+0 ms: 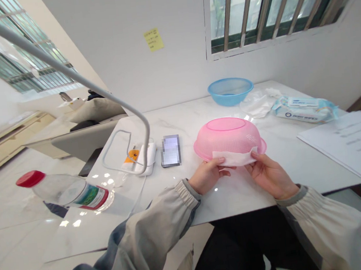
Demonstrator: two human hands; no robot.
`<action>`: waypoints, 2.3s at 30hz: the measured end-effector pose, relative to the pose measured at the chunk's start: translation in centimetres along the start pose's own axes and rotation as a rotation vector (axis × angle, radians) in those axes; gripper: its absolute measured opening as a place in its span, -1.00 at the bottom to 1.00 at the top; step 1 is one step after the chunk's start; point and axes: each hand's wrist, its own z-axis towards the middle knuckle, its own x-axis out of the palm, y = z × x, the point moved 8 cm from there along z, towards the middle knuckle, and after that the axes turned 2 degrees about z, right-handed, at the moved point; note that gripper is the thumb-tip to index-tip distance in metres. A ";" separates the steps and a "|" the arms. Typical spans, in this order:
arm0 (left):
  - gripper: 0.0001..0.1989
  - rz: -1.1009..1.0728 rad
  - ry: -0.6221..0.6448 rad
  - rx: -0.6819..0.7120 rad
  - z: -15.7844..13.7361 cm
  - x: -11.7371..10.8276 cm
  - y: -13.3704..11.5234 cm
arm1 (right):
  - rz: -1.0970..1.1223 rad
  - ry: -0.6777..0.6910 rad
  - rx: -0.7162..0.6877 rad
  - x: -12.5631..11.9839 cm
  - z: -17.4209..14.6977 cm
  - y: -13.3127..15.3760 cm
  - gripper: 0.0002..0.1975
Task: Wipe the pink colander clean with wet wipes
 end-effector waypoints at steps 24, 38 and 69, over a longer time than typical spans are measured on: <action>-0.72 -0.151 -0.045 -0.023 0.4 -1.4 0.0 | 0.079 -0.050 0.044 -0.6 0.3 -0.5 -0.62; -0.69 -0.043 0.057 0.082 -0.1 -0.5 -1.2 | -0.087 0.096 0.105 0.6 -0.6 -0.6 -0.47; -0.65 -0.039 0.010 0.126 -0.1 -0.1 -1.6 | -0.121 0.003 0.015 0.4 -0.6 -0.2 -0.52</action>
